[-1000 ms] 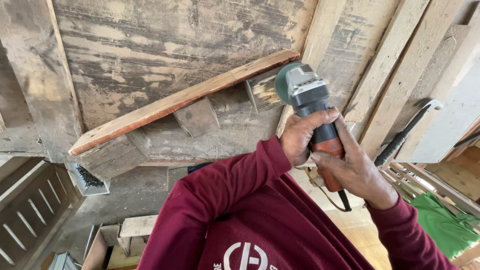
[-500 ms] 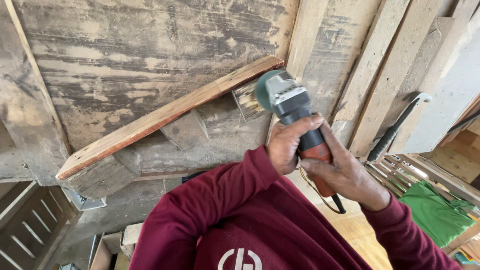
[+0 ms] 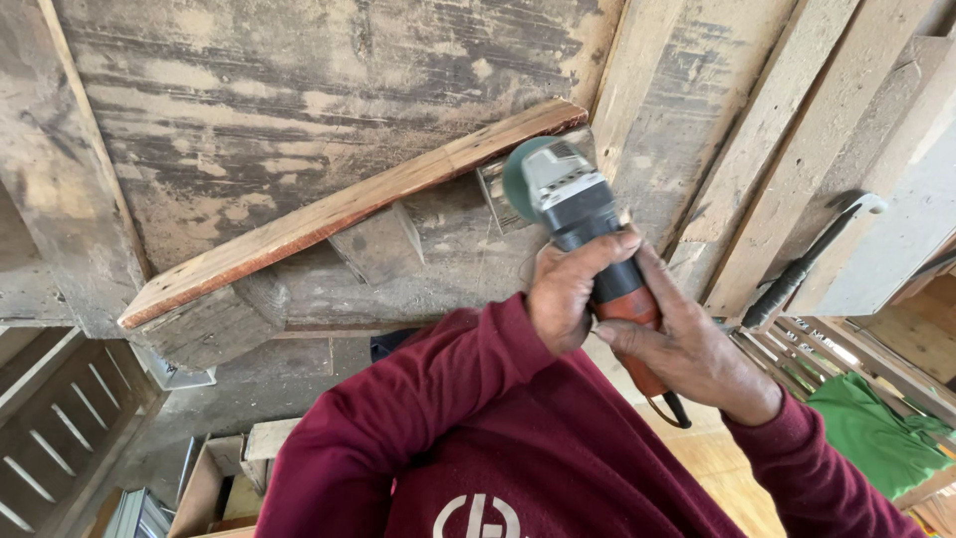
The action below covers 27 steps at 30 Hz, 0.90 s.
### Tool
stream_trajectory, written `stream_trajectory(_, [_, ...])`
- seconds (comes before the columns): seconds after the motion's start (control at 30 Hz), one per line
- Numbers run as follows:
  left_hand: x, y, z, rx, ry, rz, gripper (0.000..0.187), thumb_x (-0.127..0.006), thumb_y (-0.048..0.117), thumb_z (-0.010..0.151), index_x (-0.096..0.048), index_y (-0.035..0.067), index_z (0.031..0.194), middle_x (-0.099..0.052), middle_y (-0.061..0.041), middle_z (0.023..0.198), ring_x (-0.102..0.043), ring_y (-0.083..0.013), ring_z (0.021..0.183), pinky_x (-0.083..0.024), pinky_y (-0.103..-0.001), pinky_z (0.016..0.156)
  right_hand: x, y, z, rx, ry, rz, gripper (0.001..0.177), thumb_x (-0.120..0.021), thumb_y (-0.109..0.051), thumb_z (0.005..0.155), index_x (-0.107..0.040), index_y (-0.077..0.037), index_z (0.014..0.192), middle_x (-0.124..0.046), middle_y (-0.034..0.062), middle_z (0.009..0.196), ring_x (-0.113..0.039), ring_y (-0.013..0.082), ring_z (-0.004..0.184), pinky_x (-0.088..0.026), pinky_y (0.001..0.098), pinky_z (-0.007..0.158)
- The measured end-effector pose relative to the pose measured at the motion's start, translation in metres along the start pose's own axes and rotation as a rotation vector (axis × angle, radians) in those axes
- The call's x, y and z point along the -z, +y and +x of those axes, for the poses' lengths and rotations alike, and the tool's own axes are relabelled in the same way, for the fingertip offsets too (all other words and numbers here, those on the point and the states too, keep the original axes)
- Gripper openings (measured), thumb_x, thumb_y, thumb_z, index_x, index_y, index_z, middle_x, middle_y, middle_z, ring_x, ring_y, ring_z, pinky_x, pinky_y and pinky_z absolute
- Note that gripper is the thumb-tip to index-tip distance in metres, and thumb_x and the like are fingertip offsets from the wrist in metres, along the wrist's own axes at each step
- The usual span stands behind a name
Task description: The person uses an angle grinder with a sanding disc to smooth the surface of a wooden pallet. They hold the tool with both hands and move it across the wood, occasionally repositioning the pallet to access different areas.
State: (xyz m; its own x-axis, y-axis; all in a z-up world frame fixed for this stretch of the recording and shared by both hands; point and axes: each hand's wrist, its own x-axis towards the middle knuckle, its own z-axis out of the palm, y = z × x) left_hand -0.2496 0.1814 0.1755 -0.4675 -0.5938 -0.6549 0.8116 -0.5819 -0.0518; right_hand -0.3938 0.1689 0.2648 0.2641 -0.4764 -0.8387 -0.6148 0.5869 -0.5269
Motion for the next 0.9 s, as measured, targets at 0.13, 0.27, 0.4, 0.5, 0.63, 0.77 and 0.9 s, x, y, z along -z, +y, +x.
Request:
stream_trajectory(0.13, [-0.008, -0.005, 0.006, 0.044, 0.022, -0.009, 0.026, -0.077, 0.017, 0.096, -0.065, 0.001, 0.112, -0.066, -0.009, 0.099, -0.065, -0.0193, 0.087, -0.058, -0.037, 0.077, 0.002, -0.006, -0.003, -0.053, 0.049, -0.021, 0.103, -0.072, -0.027, 0.086, -0.008, -0.008, 0.164, -0.065, 0.0173, 0.123, -0.071, 0.0231, 0.104, -0.059, 0.0385, 0.086])
stream_trajectory(0.27, [0.004, 0.001, -0.013, -0.001, 0.068, 0.006, 0.025, -0.076, 0.017, 0.092, -0.064, 0.004, 0.11, -0.067, -0.007, 0.097, -0.067, -0.0186, 0.087, -0.06, -0.038, 0.078, -0.01, -0.006, 0.003, -0.033, -0.041, -0.003, 0.107, -0.074, -0.028, 0.085, -0.005, -0.009, 0.164, -0.064, 0.0183, 0.129, -0.072, 0.0238, 0.108, -0.059, 0.0381, 0.09])
stream_trajectory(0.4, [0.016, 0.001, -0.028, 0.023, 0.097, -0.05, 0.028, -0.078, 0.017, 0.091, -0.064, 0.004, 0.112, -0.067, -0.006, 0.099, -0.066, -0.017, 0.089, -0.058, -0.037, 0.081, -0.022, 0.0, 0.0, 0.122, -0.041, -0.031, 0.1, -0.076, -0.024, 0.088, -0.012, -0.005, 0.163, -0.061, 0.0213, 0.136, -0.064, 0.0262, 0.123, -0.053, 0.0398, 0.098])
stream_trajectory(0.5, [0.013, -0.005, -0.018, 0.023, 0.086, 0.002, 0.029, -0.078, 0.015, 0.089, -0.064, 0.004, 0.112, -0.067, -0.006, 0.099, -0.067, -0.0181, 0.09, -0.059, -0.037, 0.082, -0.02, 0.004, -0.005, 0.062, -0.012, 0.025, 0.1, -0.075, -0.023, 0.09, -0.01, -0.005, 0.163, -0.059, 0.0203, 0.139, -0.061, 0.026, 0.126, -0.049, 0.0398, 0.102])
stream_trajectory(0.63, [0.012, -0.025, 0.001, 0.028, 0.024, 0.1, 0.031, -0.08, 0.015, 0.09, -0.064, 0.002, 0.113, -0.068, -0.009, 0.102, -0.068, -0.0197, 0.092, -0.06, -0.039, 0.084, -0.013, 0.023, -0.011, -0.03, 0.095, 0.073, 0.104, -0.075, -0.023, 0.086, -0.008, -0.007, 0.164, -0.061, 0.0182, 0.133, -0.066, 0.0227, 0.114, -0.055, 0.038, 0.094])
stream_trajectory(0.77, [0.013, -0.044, 0.027, 0.077, -0.001, 0.136, 0.035, -0.081, 0.015, 0.086, -0.061, 0.003, 0.112, -0.068, -0.009, 0.101, -0.069, -0.0209, 0.091, -0.063, -0.043, 0.085, -0.005, 0.045, -0.012, -0.078, 0.195, 0.028, 0.105, -0.077, -0.022, 0.084, -0.011, -0.007, 0.164, -0.064, 0.0177, 0.128, -0.069, 0.0207, 0.107, -0.059, 0.037, 0.089])
stream_trajectory(0.9, [0.021, -0.056, 0.046, 0.074, -0.051, 0.177, 0.034, -0.083, 0.013, 0.089, -0.064, -0.002, 0.113, -0.068, -0.012, 0.102, -0.068, -0.0233, 0.091, -0.061, -0.045, 0.086, -0.006, 0.06, -0.007, -0.107, 0.283, 0.08, 0.104, -0.078, -0.019, 0.083, -0.014, -0.006, 0.165, -0.066, 0.0211, 0.121, -0.07, 0.0246, 0.1, -0.06, 0.0369, 0.083])
